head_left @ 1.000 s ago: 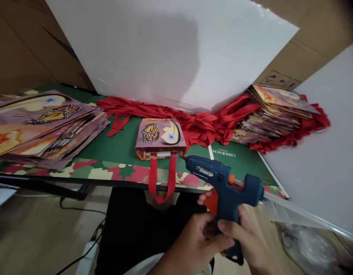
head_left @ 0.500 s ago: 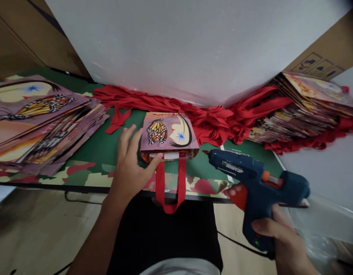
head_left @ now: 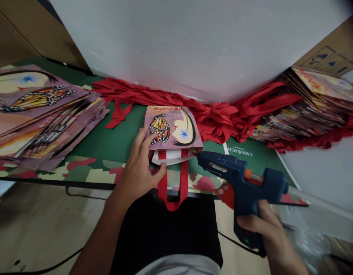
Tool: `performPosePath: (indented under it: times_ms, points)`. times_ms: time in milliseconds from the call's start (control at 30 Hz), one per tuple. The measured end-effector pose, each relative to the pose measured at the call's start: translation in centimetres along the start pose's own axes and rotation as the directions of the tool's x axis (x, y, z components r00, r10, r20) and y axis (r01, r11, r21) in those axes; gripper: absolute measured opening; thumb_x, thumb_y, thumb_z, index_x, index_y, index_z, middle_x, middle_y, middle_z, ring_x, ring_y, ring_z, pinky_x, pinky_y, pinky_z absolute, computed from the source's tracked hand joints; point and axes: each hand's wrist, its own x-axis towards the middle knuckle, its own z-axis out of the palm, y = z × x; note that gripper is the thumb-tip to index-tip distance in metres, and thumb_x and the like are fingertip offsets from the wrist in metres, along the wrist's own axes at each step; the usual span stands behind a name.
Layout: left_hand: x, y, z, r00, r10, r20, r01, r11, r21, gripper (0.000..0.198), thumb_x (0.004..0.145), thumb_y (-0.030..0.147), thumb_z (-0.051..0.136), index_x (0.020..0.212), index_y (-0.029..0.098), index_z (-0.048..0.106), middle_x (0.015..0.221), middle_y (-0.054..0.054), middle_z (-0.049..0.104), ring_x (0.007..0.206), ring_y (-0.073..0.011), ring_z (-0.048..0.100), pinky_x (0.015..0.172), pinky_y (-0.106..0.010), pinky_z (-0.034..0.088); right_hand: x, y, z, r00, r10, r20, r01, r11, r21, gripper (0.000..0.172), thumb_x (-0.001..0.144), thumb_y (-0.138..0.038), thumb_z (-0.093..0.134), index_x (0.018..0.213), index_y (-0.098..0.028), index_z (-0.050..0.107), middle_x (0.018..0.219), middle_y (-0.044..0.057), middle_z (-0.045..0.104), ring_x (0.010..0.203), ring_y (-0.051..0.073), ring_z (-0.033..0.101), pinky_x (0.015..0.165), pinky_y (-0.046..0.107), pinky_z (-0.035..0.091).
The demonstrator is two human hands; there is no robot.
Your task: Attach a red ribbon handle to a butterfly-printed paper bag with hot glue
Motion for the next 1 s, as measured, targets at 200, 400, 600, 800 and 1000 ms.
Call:
performPosePath:
  times_ms: [200, 400, 600, 800, 1000]
  points:
    - [-0.2, -0.1, -0.1, 1.000, -0.017, 0.000, 0.017, 1.000, -0.017, 0.080, 0.093, 0.026, 0.074, 0.163, 0.021, 0.034, 0.176, -0.023, 0.029, 0.170, -0.0400, 0.027, 0.137, -0.066, 0.030, 1.6, -1.1, 4.1, 0.953, 0.157, 0.261, -0.146, 0.987, -0.061, 0.036, 0.078, -0.051, 0.098, 0.091, -0.022, 0.081, 0.070, 0.002, 0.071, 0.064, 0.022, 0.065, 0.058, 0.031, 0.052]
    - [-0.2, -0.4, -0.2, 1.000, 0.020, 0.012, -0.019, 0.999, -0.042, 0.086, 0.092, 0.025, 0.077, 0.164, 0.023, 0.030, 0.176, -0.023, 0.025, 0.170, -0.0408, 0.024, 0.137, -0.066, 0.030, 3.9, -0.5, 8.7, 0.900, 0.133, 0.415, -0.154, 0.988, 0.017, 0.044, 0.079, -0.055, 0.096, 0.104, -0.020, 0.083, 0.100, 0.007, 0.082, 0.094, 0.027, 0.079, 0.095, 0.037, 0.062]
    - [-0.3, -0.6, -0.3, 0.999, 0.023, 0.034, -0.022, 0.999, -0.049, 0.084, 0.095, 0.026, 0.075, 0.165, 0.023, 0.028, 0.178, -0.023, 0.023, 0.171, -0.0406, 0.022, 0.137, -0.065, 0.028, 4.2, -0.4, 10.1, 0.882, 0.127, 0.454, -0.169, 0.984, 0.054, 0.034, 0.078, -0.048, 0.094, 0.095, -0.021, 0.082, 0.088, 0.004, 0.081, 0.087, 0.025, 0.079, 0.091, 0.035, 0.062]
    - [-0.5, -1.0, -0.1, 0.999, -0.015, 0.052, 0.019, 0.997, -0.080, 0.069, 0.104, 0.026, 0.061, 0.165, 0.026, 0.027, 0.180, -0.021, 0.021, 0.170, -0.0365, 0.023, 0.138, -0.065, 0.025, 4.6, -0.4, 10.5, 0.864, 0.112, 0.491, -0.150, 0.988, 0.040, 0.033, 0.080, -0.047, 0.092, 0.095, -0.020, 0.081, 0.091, 0.005, 0.082, 0.087, 0.026, 0.079, 0.092, 0.039, 0.062]
    - [-0.6, -1.3, 0.1, 0.999, -0.001, 0.051, 0.005, 0.996, -0.087, 0.072, 0.103, 0.020, 0.058, 0.166, 0.026, 0.025, 0.181, -0.019, 0.019, 0.172, -0.0358, 0.019, 0.139, -0.064, 0.021, 5.0, -1.0, 10.4, 0.850, 0.137, 0.509, -0.144, 0.989, -0.027, 0.026, 0.078, -0.041, 0.087, 0.091, -0.020, 0.081, 0.090, 0.005, 0.081, 0.086, 0.025, 0.077, 0.087, 0.034, 0.059]
